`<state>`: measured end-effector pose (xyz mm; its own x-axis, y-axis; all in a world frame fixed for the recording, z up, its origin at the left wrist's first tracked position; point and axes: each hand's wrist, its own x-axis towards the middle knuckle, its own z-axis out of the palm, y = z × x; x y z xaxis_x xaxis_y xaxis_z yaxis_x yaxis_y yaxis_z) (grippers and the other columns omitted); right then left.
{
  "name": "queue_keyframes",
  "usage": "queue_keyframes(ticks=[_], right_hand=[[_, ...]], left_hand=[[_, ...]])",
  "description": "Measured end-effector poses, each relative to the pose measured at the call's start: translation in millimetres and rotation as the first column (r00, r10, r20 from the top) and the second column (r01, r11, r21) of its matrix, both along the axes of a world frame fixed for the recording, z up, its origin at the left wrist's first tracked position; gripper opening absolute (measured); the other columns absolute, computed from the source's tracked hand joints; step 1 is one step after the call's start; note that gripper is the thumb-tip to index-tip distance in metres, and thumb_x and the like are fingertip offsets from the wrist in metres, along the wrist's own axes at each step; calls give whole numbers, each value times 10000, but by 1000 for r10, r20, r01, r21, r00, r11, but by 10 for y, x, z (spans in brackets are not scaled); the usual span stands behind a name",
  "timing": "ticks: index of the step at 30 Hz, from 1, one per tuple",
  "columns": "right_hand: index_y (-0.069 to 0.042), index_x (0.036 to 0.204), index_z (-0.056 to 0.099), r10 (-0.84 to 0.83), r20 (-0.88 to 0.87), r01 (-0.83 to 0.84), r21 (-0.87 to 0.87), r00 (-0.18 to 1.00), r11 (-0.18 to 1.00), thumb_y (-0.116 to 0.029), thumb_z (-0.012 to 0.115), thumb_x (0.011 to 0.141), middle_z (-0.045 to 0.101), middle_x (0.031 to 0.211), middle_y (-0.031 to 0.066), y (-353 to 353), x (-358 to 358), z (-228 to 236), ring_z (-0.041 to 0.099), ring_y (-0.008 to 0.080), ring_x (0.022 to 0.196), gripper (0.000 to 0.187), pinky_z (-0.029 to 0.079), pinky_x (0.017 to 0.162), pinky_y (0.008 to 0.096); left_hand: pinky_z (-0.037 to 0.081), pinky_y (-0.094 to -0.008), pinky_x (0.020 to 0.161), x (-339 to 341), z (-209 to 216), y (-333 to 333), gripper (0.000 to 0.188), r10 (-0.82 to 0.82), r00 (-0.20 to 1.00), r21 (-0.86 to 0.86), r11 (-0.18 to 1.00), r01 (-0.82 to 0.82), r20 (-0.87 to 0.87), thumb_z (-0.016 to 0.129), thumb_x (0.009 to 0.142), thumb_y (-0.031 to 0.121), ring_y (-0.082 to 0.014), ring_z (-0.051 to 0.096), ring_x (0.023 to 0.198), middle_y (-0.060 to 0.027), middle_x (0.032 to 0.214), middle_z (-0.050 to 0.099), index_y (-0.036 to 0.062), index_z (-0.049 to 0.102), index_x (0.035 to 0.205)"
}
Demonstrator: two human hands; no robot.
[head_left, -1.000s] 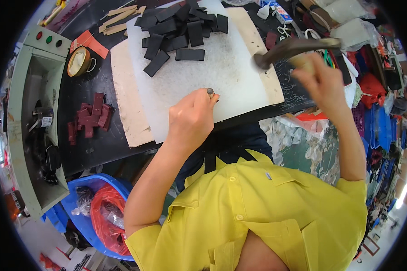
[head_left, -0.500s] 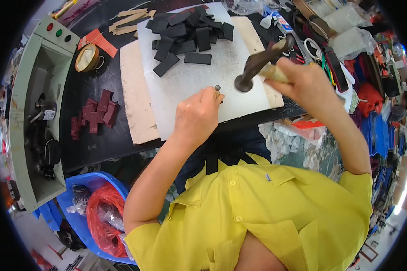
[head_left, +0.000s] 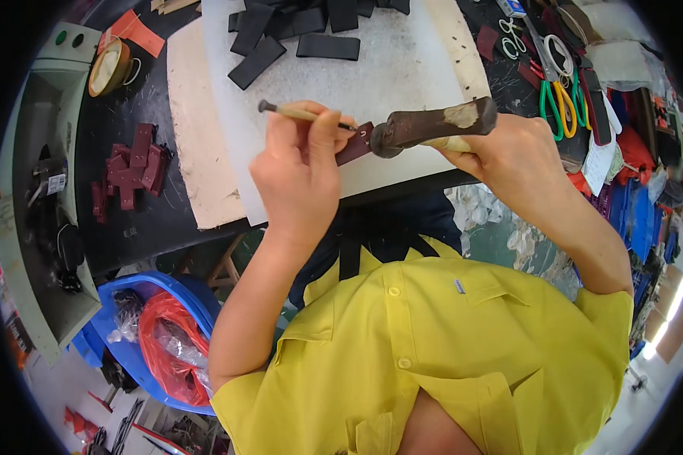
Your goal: The person repeatedly picks up small rectangular leather pieces, aligns them, and uses a hammer and punch to drive metal rivets through pre-drilled holes. They handle black and maroon leather pieces one at a time, placing finished pieces aside on the workbench.
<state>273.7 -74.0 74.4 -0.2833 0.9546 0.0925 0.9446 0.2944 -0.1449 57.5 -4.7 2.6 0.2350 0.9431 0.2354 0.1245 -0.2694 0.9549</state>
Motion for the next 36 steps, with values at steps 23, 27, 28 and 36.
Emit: queue_keyframes(ticks=[23, 27, 28, 36], right_hand=[[-83, 843, 569, -83, -224, 131, 208, 971, 969, -326, 728, 880, 543, 576, 109, 186, 102, 364, 568, 248, 474, 293, 443, 451, 356], [-52, 919, 578, 56, -811, 313, 287, 582, 906, -257, 634, 950, 510, 564, 46, 180, 2, 867, 506, 123, 462, 216, 364, 420, 263], [-46, 932, 576, 119, -821, 269, 315, 559, 910, -227, 625, 951, 510, 559, 48, 191, 9, 893, 512, 119, 470, 189, 361, 422, 257], [-92, 825, 488, -67, 61, 56, 172, 996, 983, -332, 733, 851, 573, 575, 115, 91, 167, 421, 625, 332, 561, 344, 467, 477, 424]], left_hand=[[460, -314, 457, 67, 88, -16, 174, 106, 909, 529, 838, 138, -404, 722, 861, 44, -247, 608, 516, -91, 673, 627, 20, 558, 808], [478, -325, 475, 87, 105, -17, 186, 69, 895, 508, 841, 185, -441, 713, 872, 51, -267, 626, 540, -94, 679, 632, 18, 545, 800], [478, -328, 476, 106, 110, -10, 188, 56, 890, 499, 843, 201, -453, 712, 874, 55, -269, 625, 540, -94, 676, 627, 17, 544, 799], [471, -341, 476, 61, 127, 1, 145, 36, 897, 482, 853, 202, -440, 689, 882, 57, -269, 633, 556, -100, 696, 636, 23, 554, 839]])
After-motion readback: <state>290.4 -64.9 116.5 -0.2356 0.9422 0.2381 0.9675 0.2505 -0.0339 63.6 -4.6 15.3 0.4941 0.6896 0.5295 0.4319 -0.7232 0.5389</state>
